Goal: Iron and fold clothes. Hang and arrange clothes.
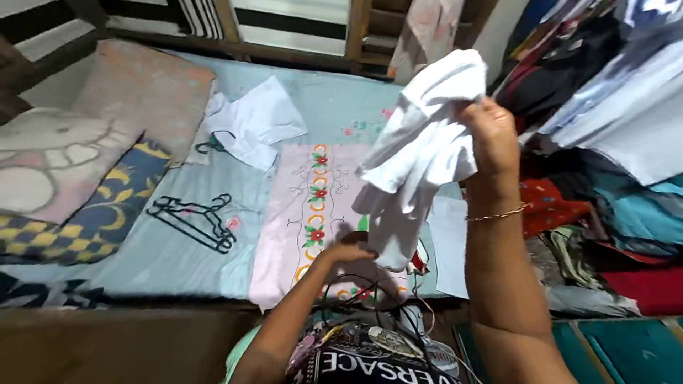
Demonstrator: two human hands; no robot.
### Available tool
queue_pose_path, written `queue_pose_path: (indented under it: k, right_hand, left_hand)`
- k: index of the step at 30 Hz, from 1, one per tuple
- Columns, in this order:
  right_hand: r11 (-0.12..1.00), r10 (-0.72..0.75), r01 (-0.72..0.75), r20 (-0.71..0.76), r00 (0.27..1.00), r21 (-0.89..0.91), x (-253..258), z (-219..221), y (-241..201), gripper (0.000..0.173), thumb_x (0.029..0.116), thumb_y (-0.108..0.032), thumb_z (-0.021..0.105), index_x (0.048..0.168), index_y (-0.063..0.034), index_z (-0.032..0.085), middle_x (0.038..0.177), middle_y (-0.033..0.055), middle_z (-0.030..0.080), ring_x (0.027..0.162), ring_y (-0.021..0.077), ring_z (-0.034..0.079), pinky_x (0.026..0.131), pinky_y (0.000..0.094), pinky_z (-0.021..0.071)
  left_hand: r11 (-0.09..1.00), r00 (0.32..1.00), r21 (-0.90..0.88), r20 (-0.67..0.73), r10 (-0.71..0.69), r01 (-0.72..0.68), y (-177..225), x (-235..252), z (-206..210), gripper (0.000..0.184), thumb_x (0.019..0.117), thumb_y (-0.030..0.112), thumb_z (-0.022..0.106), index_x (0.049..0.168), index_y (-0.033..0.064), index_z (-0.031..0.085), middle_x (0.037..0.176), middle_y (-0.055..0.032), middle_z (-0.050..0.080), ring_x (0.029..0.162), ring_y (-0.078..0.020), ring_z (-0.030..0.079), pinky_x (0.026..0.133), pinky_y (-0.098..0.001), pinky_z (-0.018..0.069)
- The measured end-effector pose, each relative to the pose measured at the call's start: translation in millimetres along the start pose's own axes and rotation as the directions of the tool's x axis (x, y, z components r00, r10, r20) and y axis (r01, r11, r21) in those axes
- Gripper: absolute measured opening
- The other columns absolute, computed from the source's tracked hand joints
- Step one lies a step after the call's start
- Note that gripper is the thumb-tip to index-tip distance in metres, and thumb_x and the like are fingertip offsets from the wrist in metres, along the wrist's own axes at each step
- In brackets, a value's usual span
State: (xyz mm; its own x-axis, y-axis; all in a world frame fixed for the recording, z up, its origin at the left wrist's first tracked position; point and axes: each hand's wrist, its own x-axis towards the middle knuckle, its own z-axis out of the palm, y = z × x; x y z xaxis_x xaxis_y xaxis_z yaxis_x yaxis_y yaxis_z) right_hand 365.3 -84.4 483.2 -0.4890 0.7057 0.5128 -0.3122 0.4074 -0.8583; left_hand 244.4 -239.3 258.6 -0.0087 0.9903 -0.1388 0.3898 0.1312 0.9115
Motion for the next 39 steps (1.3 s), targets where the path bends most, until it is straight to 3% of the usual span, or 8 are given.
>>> queue_pose_path:
  k: [7,10,12,15,21,27,31,39]
  right_hand:
    - [1.0,-0.028,0.028,-0.11,0.993,-0.003,16.5,-16.5,2.7,0.024,0.1019,0.0,0.048,0.095,-0.0154,0.065,0.081,-0.0138,0.071,0.076,-0.0037,0.068,0.077,0.0186,0.0595]
    - [0.995,-0.079,0.071,-0.116,0.99,-0.073,23.3,-20.3,21.1,0.018,0.1016,-0.002,0.05,0.098,-0.0126,0.064,0.084,-0.0135,0.07,0.078,-0.0039,0.067,0.078,0.0197,0.0594]
    - [0.95,-0.072,0.112,0.146,0.987,-0.291,20.7,-22.0,42.7,0.021,0.1019,-0.007,0.053,0.12,-0.0046,0.062,0.1,-0.0047,0.07,0.089,0.0,0.067,0.085,0.0238,0.0582]
    - [0.766,0.156,0.187,0.459,0.875,-0.616,-8.2,-7.4,39.8,0.066,0.0967,-0.02,0.071,0.155,-0.0041,0.042,0.128,0.0223,0.067,0.112,0.0341,0.068,0.094,0.0537,0.0544]
    - [0.684,0.086,0.263,0.433,0.897,-0.68,-99.5,9.5,76.1,0.016,0.0924,-0.01,0.07,0.098,0.0046,0.074,0.089,0.0198,0.073,0.081,0.0326,0.073,0.076,0.0494,0.0598]
    - [0.924,0.296,-0.161,0.381,0.876,-0.347,-82.6,0.5,90.3,0.013,0.0992,-0.003,0.056,0.098,0.0011,0.068,0.084,-0.0012,0.067,0.074,-0.0012,0.061,0.073,0.0194,0.0529]
    - [0.841,0.49,-0.54,0.371,0.789,0.039,-73.7,-4.3,82.3,0.026,0.0988,0.004,0.045,0.089,-0.0097,0.065,0.074,-0.008,0.069,0.065,-0.0006,0.064,0.065,0.0185,0.0565]
    - [0.862,0.453,-0.507,0.412,0.79,0.024,-56.5,-44.7,78.9,0.027,0.0963,0.001,0.047,0.088,-0.0131,0.069,0.074,-0.0089,0.07,0.065,-0.0018,0.065,0.064,0.017,0.0562]
  left_hand:
    - [0.979,0.983,-0.2,-0.186,-0.004,-0.034,-28.0,19.5,-4.4,0.033,0.0984,0.006,0.062,0.122,-0.016,0.063,0.122,-0.0274,0.067,0.116,-0.0268,0.066,0.106,-0.0394,0.0497]
    - [0.878,0.942,-0.399,-0.304,0.146,-0.264,-20.9,12.1,-13.0,0.023,0.0976,0.006,0.054,0.109,-0.0107,0.065,0.098,-0.0068,0.07,0.091,-0.0054,0.067,0.089,-0.0274,0.0557]
    - [0.751,0.92,-0.552,-0.339,0.194,-0.362,7.1,9.2,-16.3,0.019,0.0969,0.006,0.049,0.105,-0.002,0.065,0.091,0.0048,0.071,0.085,-0.0005,0.068,0.084,-0.0255,0.058]
    - [0.642,0.903,-0.664,-0.415,0.11,-0.383,57.9,10.3,-23.0,0.018,0.0984,0.0,0.047,0.098,0.0014,0.064,0.085,0.0045,0.07,0.08,-0.0029,0.068,0.081,-0.0263,0.0583]
    - [0.73,0.865,-0.644,-0.479,-0.152,-0.228,70.7,18.2,-31.1,0.011,0.1035,0.0,0.05,0.1,-0.0063,0.058,0.083,-0.0048,0.062,0.076,-0.0083,0.064,0.078,-0.0283,0.0578]
    - [0.839,0.889,-0.468,-0.457,0.041,-0.279,61.2,11.5,-29.0,0.016,0.1007,0.004,0.055,0.106,-0.011,0.06,0.09,-0.0045,0.064,0.082,-0.005,0.064,0.083,-0.0264,0.0566]
    - [0.859,0.907,-0.411,-0.401,0.13,-0.305,67.8,11.3,-23.6,0.024,0.0934,0.0,0.067,0.113,-0.012,0.06,0.098,-0.0064,0.069,0.09,-0.0018,0.065,0.087,-0.0218,0.0551]
    - [0.802,0.905,-0.474,-0.384,0.182,-0.363,60.3,11.1,-38.7,0.011,0.1019,0.003,0.05,0.098,0.0011,0.061,0.081,0.0071,0.061,0.075,0.0021,0.059,0.075,-0.0209,0.0529]
